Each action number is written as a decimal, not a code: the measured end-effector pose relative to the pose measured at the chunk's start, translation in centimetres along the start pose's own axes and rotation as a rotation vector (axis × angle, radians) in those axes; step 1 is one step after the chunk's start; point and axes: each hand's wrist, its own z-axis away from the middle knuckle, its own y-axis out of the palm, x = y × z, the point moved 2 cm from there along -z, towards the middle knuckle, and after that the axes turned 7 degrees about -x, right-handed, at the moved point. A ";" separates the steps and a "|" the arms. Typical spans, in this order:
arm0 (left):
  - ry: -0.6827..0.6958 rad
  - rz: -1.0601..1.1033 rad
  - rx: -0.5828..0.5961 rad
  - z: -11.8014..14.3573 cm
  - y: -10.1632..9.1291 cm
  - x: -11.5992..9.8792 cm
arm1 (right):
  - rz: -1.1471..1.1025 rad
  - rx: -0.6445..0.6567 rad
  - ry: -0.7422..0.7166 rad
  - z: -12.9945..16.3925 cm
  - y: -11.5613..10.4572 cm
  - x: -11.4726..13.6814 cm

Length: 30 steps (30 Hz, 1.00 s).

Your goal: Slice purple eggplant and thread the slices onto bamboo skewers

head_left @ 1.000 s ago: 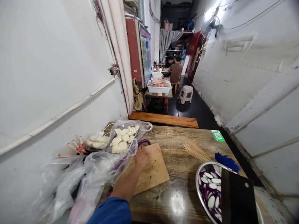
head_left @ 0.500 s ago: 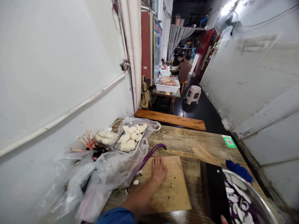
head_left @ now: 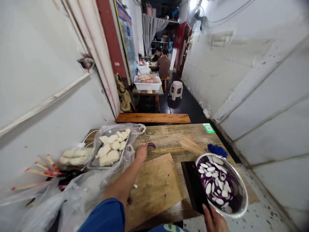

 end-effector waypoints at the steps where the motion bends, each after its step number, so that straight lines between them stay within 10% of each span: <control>1: 0.049 0.018 0.015 -0.1 -0.2 -0.7 | -0.008 0.037 -0.006 0.1 0.0 -0.2; 9: 0.545 0.467 0.083 3.9 -6.4 -7.2 | 0.029 0.257 0.035 0.6 1.2 -2.2; 17: 0.370 0.606 0.073 7.3 -11.0 -7.6 | 0.057 0.396 -0.002 0.6 1.8 -2.4; 24: 0.485 0.270 0.313 11.8 -2.4 -6.8 | 0.099 0.430 0.008 0.7 2.1 -2.6; 30: 0.424 0.106 0.258 13.1 4.1 -6.0 | 0.167 0.449 0.068 0.1 3.6 -1.5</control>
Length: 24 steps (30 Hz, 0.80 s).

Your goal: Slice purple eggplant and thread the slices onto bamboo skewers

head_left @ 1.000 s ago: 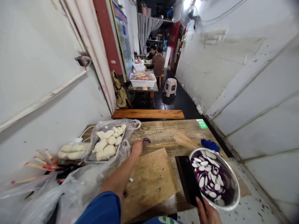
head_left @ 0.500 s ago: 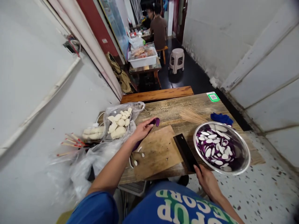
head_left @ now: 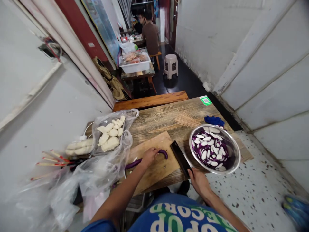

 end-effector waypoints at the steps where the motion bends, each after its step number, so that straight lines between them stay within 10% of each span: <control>1: 0.038 -0.013 -0.039 -0.3 0.4 0.2 | 0.004 0.006 0.013 -0.2 0.1 0.3; 9: 0.499 0.110 -0.140 -2.5 2.8 0.6 | 0.022 0.047 0.109 -0.9 1.0 2.0; 24: 0.695 0.111 -0.269 -2.7 4.8 0.0 | 0.018 0.011 0.192 1.0 2.9 4.5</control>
